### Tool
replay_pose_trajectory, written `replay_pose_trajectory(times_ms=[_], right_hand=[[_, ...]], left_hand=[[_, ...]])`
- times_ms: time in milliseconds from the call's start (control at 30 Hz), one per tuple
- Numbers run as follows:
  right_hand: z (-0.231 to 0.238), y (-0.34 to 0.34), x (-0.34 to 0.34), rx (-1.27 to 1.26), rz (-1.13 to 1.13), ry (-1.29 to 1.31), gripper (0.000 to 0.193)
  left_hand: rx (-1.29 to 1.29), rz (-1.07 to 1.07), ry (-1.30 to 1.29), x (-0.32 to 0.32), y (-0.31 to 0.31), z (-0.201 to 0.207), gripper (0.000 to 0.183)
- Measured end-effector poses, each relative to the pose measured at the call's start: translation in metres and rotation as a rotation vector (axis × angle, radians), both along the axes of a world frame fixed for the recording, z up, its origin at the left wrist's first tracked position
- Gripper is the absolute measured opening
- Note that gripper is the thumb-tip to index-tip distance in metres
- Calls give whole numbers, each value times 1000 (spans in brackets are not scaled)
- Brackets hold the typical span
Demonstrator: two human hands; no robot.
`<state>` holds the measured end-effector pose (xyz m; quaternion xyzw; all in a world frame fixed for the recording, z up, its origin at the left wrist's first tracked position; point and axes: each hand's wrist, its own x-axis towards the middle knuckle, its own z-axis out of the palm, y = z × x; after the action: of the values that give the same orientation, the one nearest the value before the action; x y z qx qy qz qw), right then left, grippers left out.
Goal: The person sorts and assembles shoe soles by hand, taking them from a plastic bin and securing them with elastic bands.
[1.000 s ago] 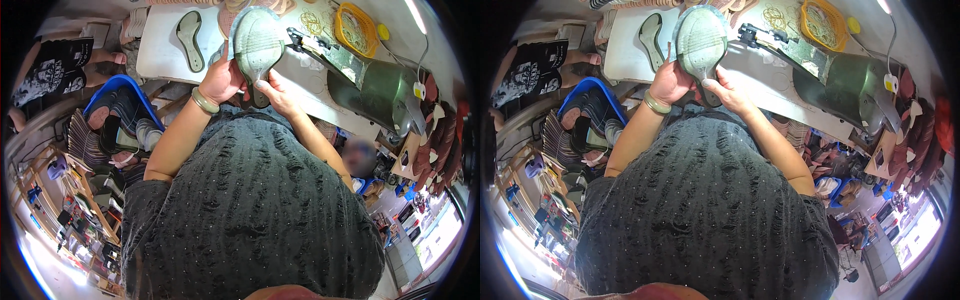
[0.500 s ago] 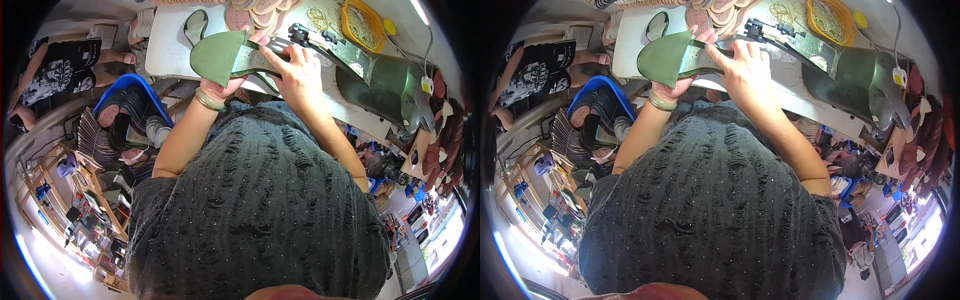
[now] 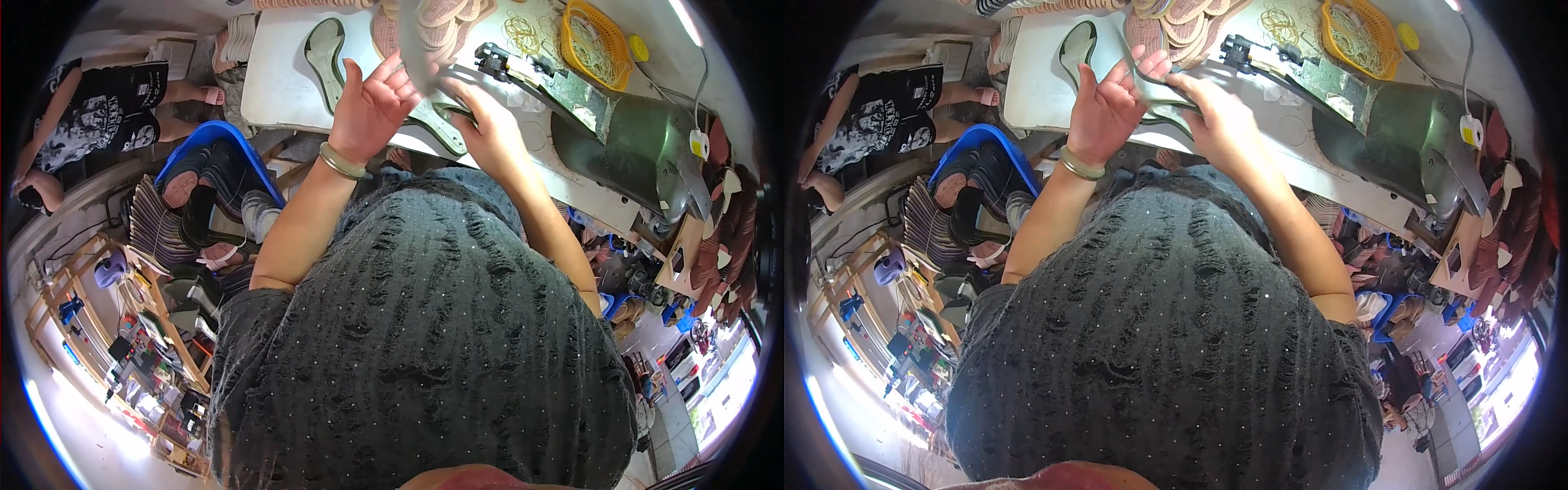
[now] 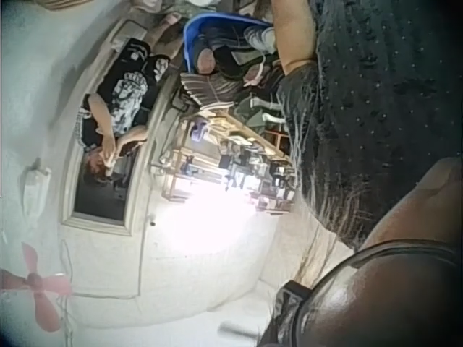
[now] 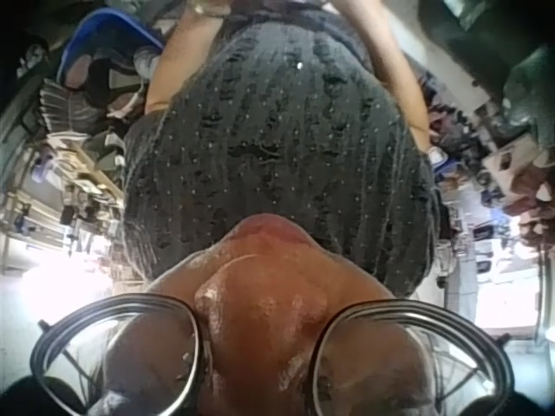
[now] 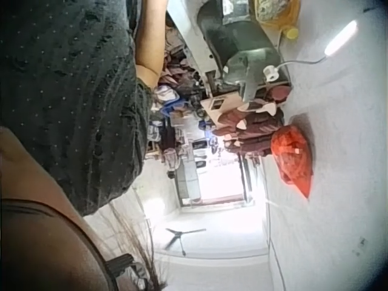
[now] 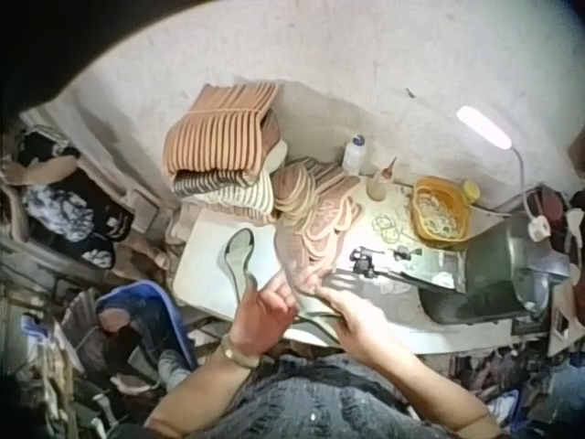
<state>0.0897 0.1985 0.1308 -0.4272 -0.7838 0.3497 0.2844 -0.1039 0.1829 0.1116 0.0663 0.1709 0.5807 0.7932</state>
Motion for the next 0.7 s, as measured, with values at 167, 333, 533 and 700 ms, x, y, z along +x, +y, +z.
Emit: replay_pose_trajectory(times_ms=[167,333,533,700], right_hand=[[5,-5,-4,-1042,50,699,47],[2,-25,9,-1015,-26,654,40],[2,-50,44,-887,-1,529,39],[5,-59,46,-846,-49,766,49]], left_hand=[[38,-177,-165,14,10,-13,71],[-142,-300,274,47,8,20,50],[340,-449,671,64,-19,-4,56],[156,-526,708,65,-15,62,82]])
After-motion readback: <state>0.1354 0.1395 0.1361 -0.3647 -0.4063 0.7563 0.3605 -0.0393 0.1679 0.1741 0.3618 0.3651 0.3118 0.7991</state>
